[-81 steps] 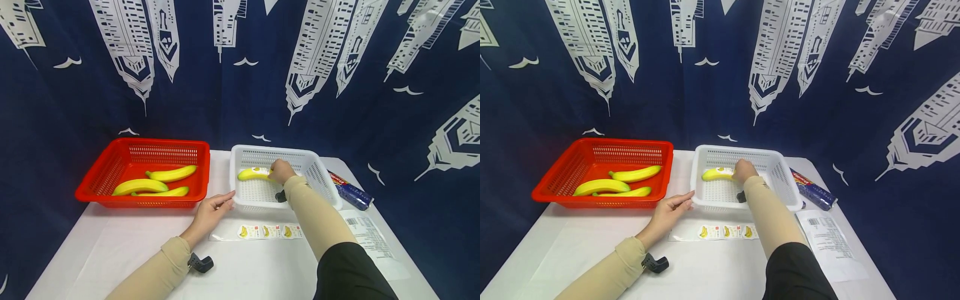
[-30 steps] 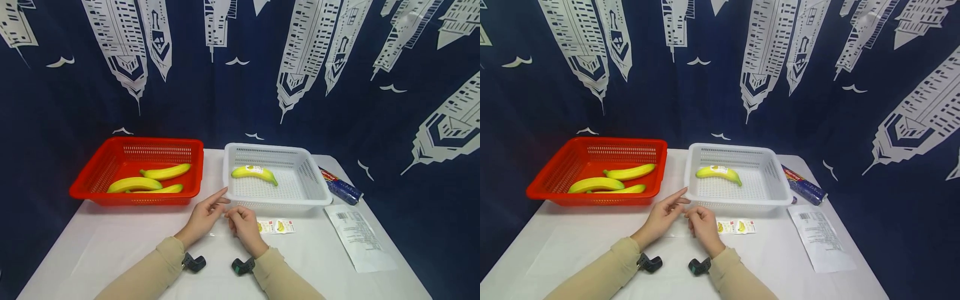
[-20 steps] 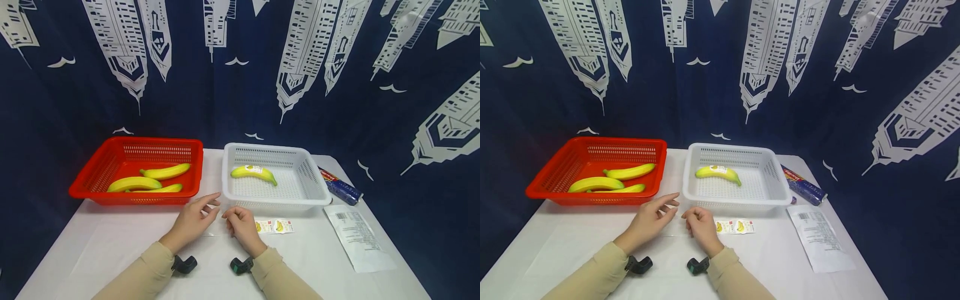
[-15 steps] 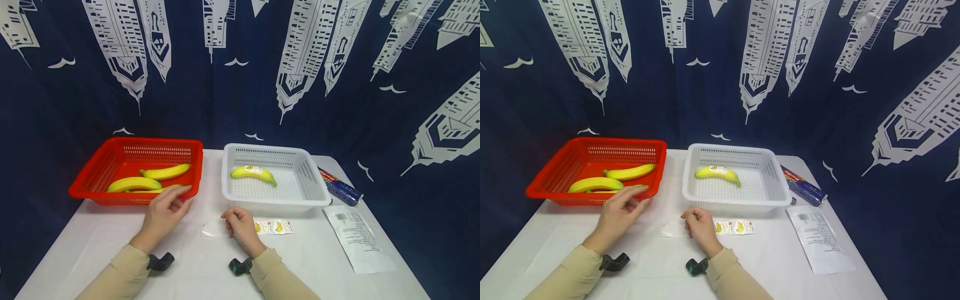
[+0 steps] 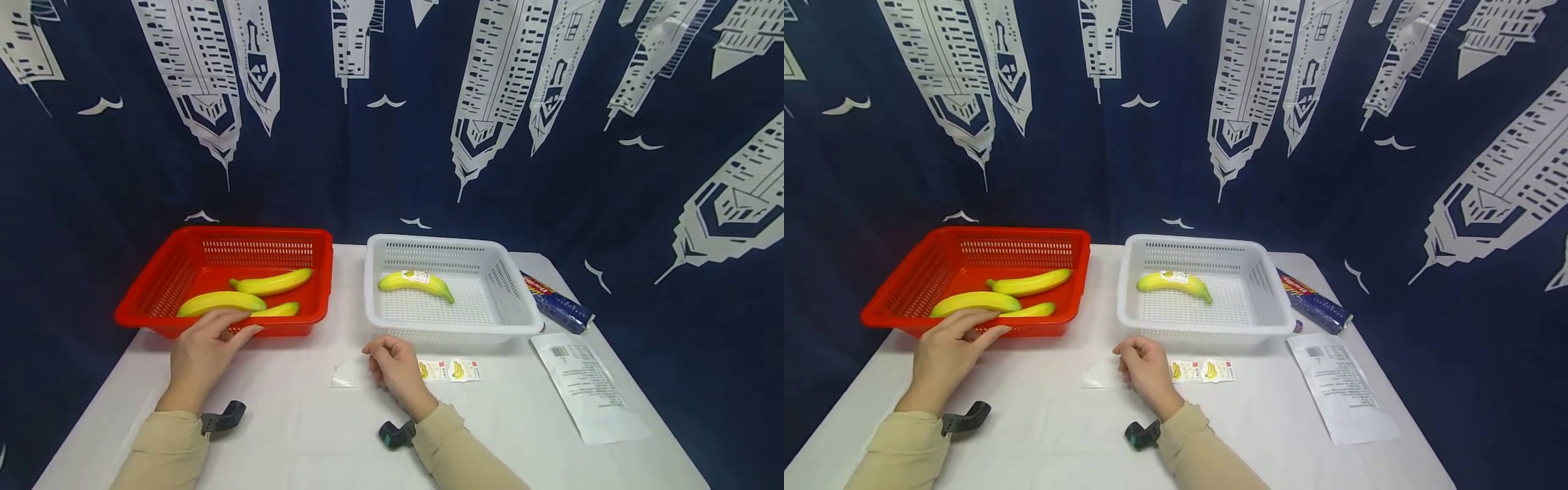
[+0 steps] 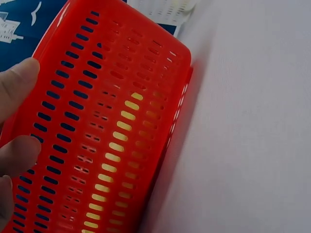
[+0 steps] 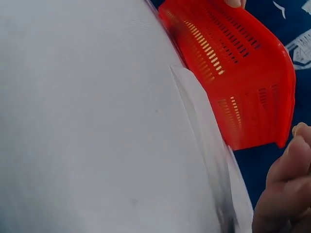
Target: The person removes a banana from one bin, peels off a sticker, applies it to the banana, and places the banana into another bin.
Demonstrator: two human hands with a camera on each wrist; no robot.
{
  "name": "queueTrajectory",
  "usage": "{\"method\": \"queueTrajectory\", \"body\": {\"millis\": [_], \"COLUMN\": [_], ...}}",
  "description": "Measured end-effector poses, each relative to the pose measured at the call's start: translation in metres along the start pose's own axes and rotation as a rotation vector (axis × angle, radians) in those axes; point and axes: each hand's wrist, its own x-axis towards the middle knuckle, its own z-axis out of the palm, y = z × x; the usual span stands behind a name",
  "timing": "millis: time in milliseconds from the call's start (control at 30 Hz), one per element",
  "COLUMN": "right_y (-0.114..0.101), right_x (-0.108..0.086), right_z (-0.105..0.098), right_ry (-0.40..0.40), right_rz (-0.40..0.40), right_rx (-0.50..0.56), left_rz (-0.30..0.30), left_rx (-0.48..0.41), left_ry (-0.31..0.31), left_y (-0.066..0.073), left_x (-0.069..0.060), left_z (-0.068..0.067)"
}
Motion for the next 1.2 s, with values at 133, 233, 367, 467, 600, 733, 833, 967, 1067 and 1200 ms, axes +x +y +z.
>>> {"method": "queueTrajectory", "body": {"millis": [133, 233, 367, 467, 600, 733, 833, 967, 1067, 1200], "right_y": [-0.014, -0.022, -0.031, -0.037, -0.038, -0.036, -0.034, -0.031, -0.03, -0.029], "right_x": [0.006, 0.015, 0.028, 0.037, 0.047, 0.053, 0.054, 0.053, 0.051, 0.052], "right_z": [0.013, 0.025, 0.04, 0.05, 0.06, 0.07, 0.077, 0.081, 0.08, 0.078], "right_ry": [-0.073, -0.123, -0.134, -0.135, -0.155, -0.134, -0.086, -0.056, -0.044, -0.037], "right_rz": [-0.067, -0.122, -0.149, -0.159, -0.173, -0.164, -0.146, -0.126, -0.115, -0.122], "right_rx": [-0.043, -0.066, -0.055, -0.054, -0.057, -0.002, 0.048, 0.067, 0.066, 0.078], "left_rz": [-0.001, -0.042, -0.083, -0.081, -0.065, -0.052, -0.04, -0.017, 0.01, 0.006], "left_rx": [0.041, 0.065, 0.075, 0.061, 0.035, 0.032, 0.027, 0.013, 0.012, 0.005], "left_ry": [-0.013, -0.04, -0.058, -0.04, -0.015, -0.011, -0.009, 0.013, 0.029, 0.047], "left_y": [0.0, 0.0, -0.002, -0.003, -0.003, -0.004, -0.005, -0.005, -0.004, 0.001], "left_x": [0.0, 0.0, 0.0, 0.0, 0.001, 0.001, 0.001, -0.002, -0.002, 0.002], "left_z": [-0.001, -0.002, -0.005, -0.006, -0.005, -0.004, -0.004, -0.003, -0.001, -0.003]}}
